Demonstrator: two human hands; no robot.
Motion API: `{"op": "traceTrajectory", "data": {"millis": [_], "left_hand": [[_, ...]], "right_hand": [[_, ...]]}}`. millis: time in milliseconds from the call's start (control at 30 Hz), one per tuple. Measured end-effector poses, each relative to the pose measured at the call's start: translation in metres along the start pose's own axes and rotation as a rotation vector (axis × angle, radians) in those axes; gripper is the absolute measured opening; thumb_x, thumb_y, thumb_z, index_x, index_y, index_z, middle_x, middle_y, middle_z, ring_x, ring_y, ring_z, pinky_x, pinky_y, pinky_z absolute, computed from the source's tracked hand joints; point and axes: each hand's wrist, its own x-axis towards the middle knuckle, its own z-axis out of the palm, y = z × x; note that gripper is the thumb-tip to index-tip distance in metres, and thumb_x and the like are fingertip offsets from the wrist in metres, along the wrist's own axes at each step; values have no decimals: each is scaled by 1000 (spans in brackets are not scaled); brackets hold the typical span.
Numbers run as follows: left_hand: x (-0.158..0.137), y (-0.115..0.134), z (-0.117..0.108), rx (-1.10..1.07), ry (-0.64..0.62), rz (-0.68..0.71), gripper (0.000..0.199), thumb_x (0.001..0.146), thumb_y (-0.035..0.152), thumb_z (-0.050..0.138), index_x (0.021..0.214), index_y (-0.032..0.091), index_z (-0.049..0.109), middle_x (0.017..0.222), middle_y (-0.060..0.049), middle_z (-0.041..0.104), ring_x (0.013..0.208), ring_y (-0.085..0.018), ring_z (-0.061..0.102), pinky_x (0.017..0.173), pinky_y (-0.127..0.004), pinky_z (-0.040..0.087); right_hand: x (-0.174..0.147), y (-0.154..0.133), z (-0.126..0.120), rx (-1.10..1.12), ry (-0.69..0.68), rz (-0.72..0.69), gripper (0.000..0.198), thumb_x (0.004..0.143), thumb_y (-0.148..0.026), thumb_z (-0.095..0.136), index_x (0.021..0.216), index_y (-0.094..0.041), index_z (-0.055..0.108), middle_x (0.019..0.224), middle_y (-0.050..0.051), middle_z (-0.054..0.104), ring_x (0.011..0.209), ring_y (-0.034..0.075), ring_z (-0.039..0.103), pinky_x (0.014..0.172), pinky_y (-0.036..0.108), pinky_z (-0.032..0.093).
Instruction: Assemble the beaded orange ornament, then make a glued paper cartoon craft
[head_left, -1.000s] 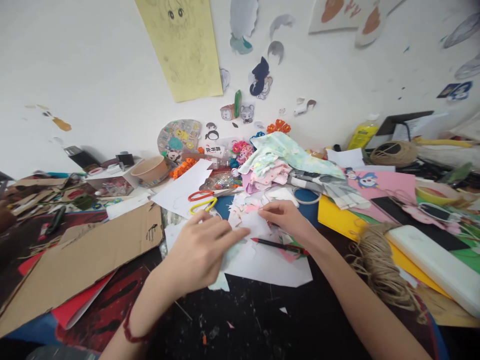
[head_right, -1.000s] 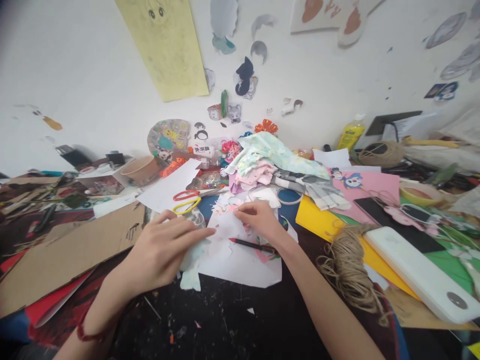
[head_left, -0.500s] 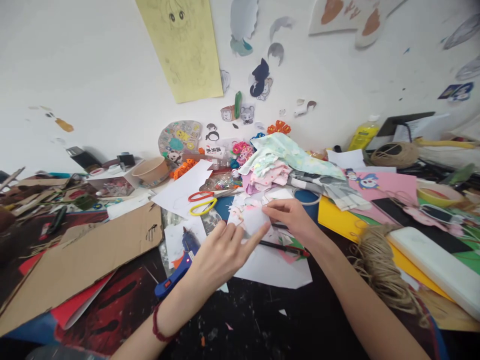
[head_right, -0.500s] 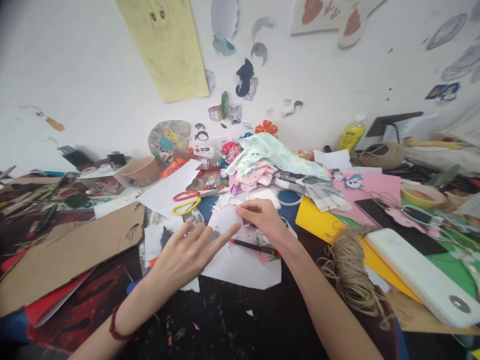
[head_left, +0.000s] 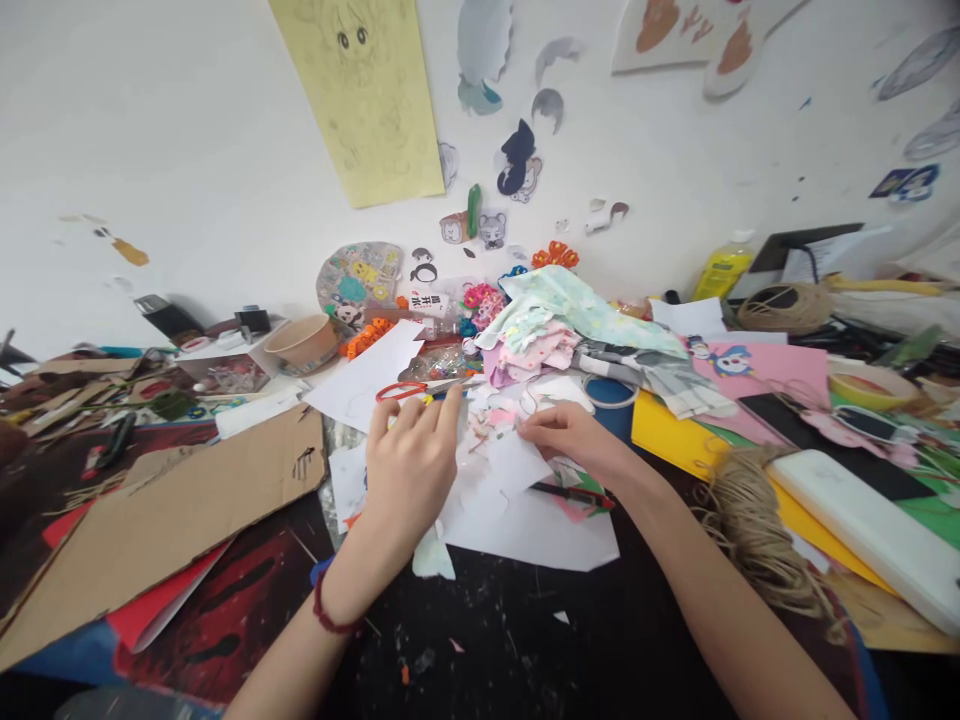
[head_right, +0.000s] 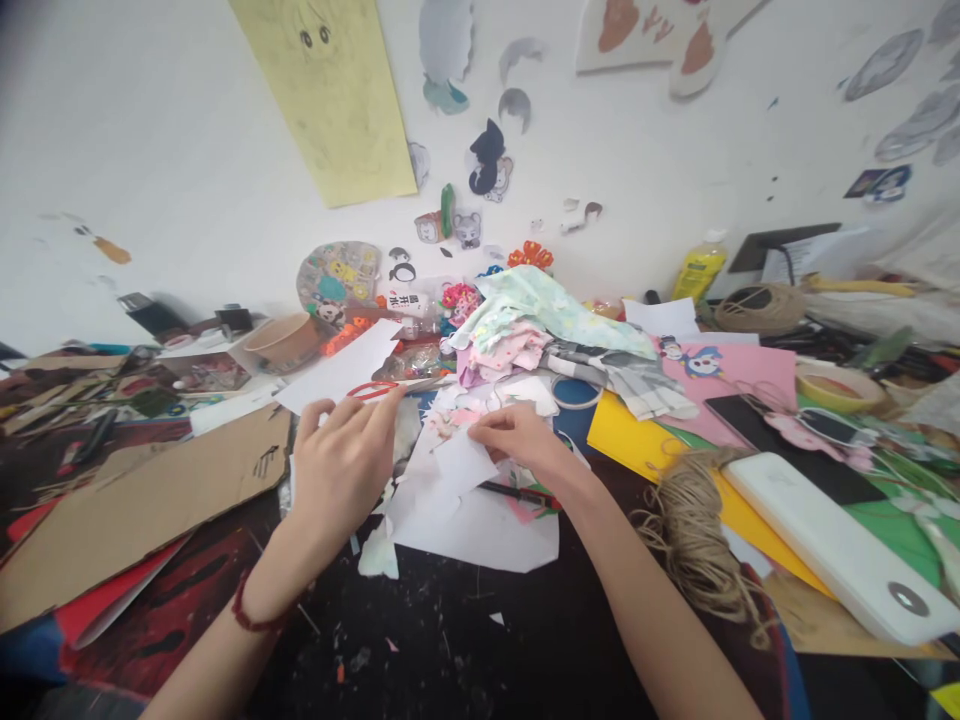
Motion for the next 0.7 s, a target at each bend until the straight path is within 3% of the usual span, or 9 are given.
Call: {"op": "traceTrajectory", "data": {"millis": [67, 167, 267, 367, 500, 700], "left_hand": [[6, 0, 4, -104, 83, -11, 39, 94, 6, 47, 129, 16, 60, 87, -8, 75, 85, -24, 64, 87, -42, 36], [0, 6, 7, -256, 180, 172, 45, 92, 6, 53, 135, 18, 55, 100, -7, 77, 94, -24, 69, 89, -39, 38], [-18, 11, 6, -263, 150, 404, 40, 93, 8, 52, 132, 18, 58, 112, -6, 75, 103, -23, 70, 90, -36, 41], [-36, 13, 5, -196, 134, 513, 32, 96, 10, 46, 121, 15, 65, 116, -6, 74, 108, -21, 69, 93, -34, 43], [-44, 16, 9, -169, 210, 486, 26, 97, 12, 50, 115, 10, 68, 111, -7, 75, 102, -21, 70, 91, -36, 43], [-18, 19, 14, -303, 229, 253, 18, 89, 7, 63, 105, 12, 68, 95, -2, 78, 87, -18, 72, 87, -37, 41]], "right_hand": [[1, 3, -1, 9, -95, 67, 35, 73, -48, 78, 68, -15, 71, 67, 4, 68, 62, 15, 61, 61, 28, 47], [1, 6, -2, 83, -170, 80, 37, 73, -50, 78, 67, -14, 68, 65, 3, 65, 60, 13, 60, 62, 28, 47], [1, 5, -3, 146, -178, 83, 40, 73, -50, 78, 62, -15, 62, 59, -1, 58, 55, 10, 53, 58, 25, 44], [0, 4, -4, 153, -162, 75, 42, 74, -49, 78, 61, -15, 57, 56, -4, 53, 53, 8, 48, 54, 23, 38], [-1, 3, -4, 133, -166, 78, 41, 74, -49, 77, 63, -14, 58, 61, -2, 57, 57, 9, 52, 58, 24, 40], [0, 7, 1, 79, -236, 136, 38, 71, -46, 78, 61, -15, 59, 58, -2, 54, 53, 9, 48, 54, 24, 35]]}}
